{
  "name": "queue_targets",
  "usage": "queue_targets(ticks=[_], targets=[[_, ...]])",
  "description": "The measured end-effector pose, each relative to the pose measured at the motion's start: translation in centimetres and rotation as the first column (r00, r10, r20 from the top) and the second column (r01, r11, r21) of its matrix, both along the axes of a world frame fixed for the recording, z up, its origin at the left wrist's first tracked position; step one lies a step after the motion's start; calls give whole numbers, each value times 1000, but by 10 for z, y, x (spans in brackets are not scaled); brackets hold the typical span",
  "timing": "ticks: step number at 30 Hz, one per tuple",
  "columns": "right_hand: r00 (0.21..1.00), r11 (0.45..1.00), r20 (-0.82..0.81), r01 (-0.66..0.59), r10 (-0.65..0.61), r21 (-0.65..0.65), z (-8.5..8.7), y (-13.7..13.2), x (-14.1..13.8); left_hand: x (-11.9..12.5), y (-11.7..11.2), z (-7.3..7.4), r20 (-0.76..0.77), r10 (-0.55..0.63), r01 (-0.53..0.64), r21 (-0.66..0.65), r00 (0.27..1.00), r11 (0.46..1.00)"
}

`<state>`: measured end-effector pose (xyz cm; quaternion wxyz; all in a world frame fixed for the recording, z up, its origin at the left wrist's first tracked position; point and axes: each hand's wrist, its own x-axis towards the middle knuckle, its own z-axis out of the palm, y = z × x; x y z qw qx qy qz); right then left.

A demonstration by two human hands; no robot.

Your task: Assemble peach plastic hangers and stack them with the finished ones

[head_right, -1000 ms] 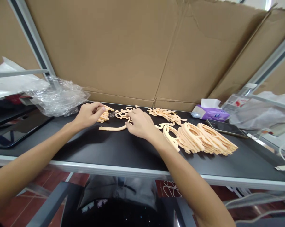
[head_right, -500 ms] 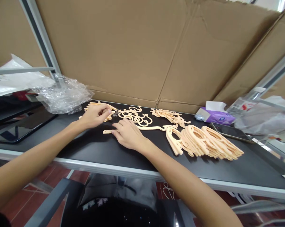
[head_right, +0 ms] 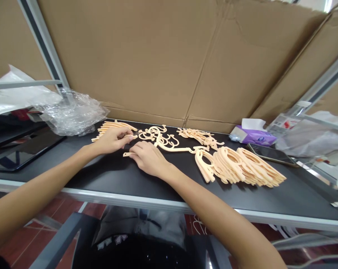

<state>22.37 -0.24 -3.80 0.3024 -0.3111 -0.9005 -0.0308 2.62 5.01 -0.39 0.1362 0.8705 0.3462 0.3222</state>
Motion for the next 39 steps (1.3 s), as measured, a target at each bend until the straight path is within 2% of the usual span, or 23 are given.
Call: queue_targets(ticks=[13,20,25,32,39], targets=[[998,999,42,51,-51,10,2,-2,1,-1,0,2,-35,-5,5,3,999,1000],[996,996,32,80,-79,-26,0,4,6,-3,1,4,-120,-22,17,-41,993,999],[992,992,32,121,-120,-43,-1,11,11,-4,2,5,-170,18,-28,-55,985,998],[982,978,-34,182,-186,-102,-2,20,18,-3,1,5,-187,2,-15,-64,982,998],[984,979,-94,138,-154,-152,-7,24,21,-3,2,2,-236,-34,27,-31,971,999]])
